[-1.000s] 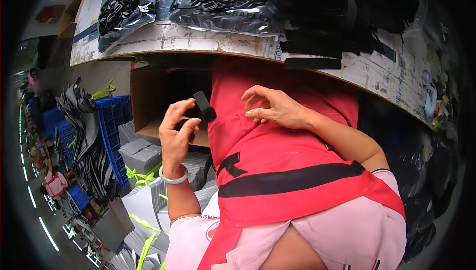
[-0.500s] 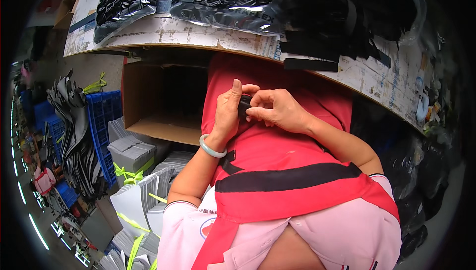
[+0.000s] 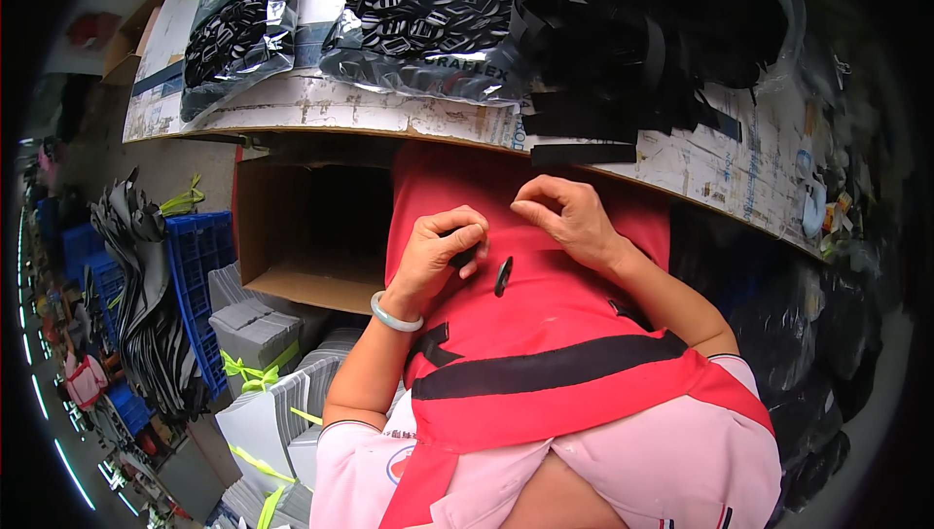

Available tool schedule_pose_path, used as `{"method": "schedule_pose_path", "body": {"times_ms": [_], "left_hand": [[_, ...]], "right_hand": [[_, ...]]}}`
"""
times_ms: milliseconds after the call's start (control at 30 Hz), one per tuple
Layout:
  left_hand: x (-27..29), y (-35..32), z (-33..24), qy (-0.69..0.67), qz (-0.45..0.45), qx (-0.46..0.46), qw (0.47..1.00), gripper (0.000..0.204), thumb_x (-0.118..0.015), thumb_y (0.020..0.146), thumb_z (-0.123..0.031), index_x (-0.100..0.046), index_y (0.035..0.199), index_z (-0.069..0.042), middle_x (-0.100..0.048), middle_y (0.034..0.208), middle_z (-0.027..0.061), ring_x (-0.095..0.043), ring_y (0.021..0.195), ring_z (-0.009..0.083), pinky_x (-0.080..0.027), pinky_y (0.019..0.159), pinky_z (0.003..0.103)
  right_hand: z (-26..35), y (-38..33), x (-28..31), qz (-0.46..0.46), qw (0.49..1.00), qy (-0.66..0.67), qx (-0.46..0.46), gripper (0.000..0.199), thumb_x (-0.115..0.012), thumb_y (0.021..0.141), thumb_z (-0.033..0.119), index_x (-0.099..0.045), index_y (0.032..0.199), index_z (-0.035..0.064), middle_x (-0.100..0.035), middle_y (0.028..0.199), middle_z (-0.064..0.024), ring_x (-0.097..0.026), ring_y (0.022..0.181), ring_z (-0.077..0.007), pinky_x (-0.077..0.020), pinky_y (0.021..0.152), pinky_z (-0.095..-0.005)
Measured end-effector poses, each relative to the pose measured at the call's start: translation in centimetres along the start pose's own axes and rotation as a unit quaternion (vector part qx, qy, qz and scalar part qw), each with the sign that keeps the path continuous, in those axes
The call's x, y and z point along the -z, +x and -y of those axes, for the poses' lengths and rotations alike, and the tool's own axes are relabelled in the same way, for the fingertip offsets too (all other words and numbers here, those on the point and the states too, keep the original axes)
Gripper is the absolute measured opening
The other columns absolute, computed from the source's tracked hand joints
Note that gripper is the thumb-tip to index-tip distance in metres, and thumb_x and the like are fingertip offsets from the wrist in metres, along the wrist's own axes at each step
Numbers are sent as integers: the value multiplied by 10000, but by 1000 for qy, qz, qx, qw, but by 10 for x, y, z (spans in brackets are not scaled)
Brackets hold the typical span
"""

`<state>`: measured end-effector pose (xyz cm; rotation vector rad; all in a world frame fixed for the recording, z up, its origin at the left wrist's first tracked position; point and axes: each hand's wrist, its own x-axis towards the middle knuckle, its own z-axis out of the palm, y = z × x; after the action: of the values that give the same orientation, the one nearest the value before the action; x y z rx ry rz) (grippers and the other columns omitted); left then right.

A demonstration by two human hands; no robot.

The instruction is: Threading black nylon straps through plastic buckles at a manufacturing workbench.

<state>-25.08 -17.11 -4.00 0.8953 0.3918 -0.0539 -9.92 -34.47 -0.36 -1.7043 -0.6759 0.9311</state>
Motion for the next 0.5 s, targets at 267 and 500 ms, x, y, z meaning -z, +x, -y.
{"method": "schedule_pose_path", "body": {"times_ms": [267,500], "left_hand": [[7,17,23,75,1,86,993,172,-593,964,-95,-653,1072,23,-657,850,70,-614,679,108,-474,496,208],[9,16,22,84,-7,101,991,220,-582,964,-93,-631,1148,18,-655,915,77,-622,722,119,-490,503,221]], "right_hand": [[-82,18,-27,114,989,-46,84,323,-524,1001,315,-650,1103,36,-671,1055,-131,-634,978,-270,-482,890,-356],[-95,21,-19,176,983,23,-50,310,-469,1022,254,-643,1103,11,-674,1042,-122,-627,1037,-217,-480,894,-326]]}}
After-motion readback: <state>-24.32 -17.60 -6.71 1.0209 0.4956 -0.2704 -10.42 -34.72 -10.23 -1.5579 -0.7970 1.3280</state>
